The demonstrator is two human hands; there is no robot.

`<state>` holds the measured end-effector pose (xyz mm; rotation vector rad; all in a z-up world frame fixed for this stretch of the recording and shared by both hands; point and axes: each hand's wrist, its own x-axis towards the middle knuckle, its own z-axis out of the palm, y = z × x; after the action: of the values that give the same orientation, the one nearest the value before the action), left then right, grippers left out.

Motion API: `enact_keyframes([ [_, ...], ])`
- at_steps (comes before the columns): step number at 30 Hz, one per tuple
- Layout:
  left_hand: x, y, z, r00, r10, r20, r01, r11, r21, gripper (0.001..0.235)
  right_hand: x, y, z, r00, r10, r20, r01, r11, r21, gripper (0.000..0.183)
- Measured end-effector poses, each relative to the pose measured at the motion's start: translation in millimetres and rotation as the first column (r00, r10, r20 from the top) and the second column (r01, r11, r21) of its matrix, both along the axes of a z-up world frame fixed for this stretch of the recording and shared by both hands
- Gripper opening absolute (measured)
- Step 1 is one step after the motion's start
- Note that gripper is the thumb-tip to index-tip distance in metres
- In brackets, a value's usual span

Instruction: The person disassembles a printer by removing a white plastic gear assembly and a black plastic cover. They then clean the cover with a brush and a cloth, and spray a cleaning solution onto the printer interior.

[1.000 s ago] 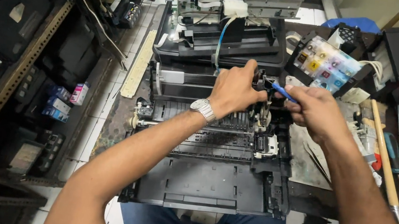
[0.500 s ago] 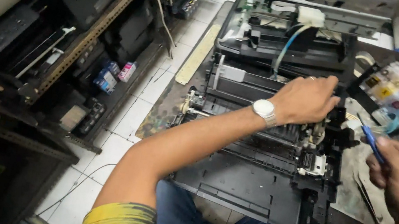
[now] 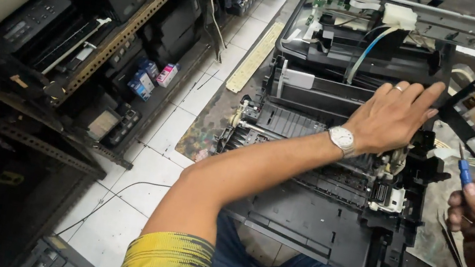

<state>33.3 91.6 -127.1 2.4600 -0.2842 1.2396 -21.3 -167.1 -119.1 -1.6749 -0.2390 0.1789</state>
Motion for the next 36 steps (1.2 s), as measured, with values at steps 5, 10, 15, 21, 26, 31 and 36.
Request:
enact_keyframes([
  [5, -14.7, -1.0, 15.2, 0.997, -0.071, -0.011, 0.070, 0.994, -0.085, 0.038, 15.7, -10.2, -16.6, 0.996, 0.083, -0.040, -0.081, 0.995, 0.055, 0.028],
  [10, -22.6, -1.2, 21.2, 0.988, -0.143, -0.063, 0.136, 0.985, -0.107, 0.033, 14.9, 1.7, -10.0, 0.988, 0.115, -0.101, -0.095, 0.978, 0.188, 0.020],
  [15, -23.5, -3.3, 18.1, 0.847, -0.337, -0.411, 0.234, 0.931, -0.280, 0.041, 10.0, 29.7, 16.5, 0.967, 0.182, -0.176, -0.115, 0.936, 0.333, 0.016],
  [21, -36.4, -20.9, 30.9, 0.906, -0.330, -0.265, 0.279, 0.936, -0.213, 0.045, -1.3, 62.6, 48.2, 0.970, 0.165, -0.179, -0.129, 0.971, 0.200, 0.022],
  [26, -45.2, -20.3, 41.5, 0.863, -0.400, -0.309, 0.335, 0.910, -0.243, 0.048, -6.2, 63.7, 52.2, 0.985, 0.128, -0.112, -0.109, 0.980, 0.165, 0.037],
  [31, -29.3, -14.3, 55.0, 0.849, -0.505, -0.156, 0.484, 0.862, -0.151, 0.043, -3.2, 56.3, 52.1, 0.990, 0.087, -0.111, -0.072, 0.988, 0.137, 0.017],
  [36, -22.3, 1.4, 100.3, 0.792, -0.570, -0.219, 0.500, 0.811, -0.302, 0.042, 4.9, 69.8, 75.0, 0.997, 0.062, 0.055, -0.059, 0.997, -0.046, 0.012],
])
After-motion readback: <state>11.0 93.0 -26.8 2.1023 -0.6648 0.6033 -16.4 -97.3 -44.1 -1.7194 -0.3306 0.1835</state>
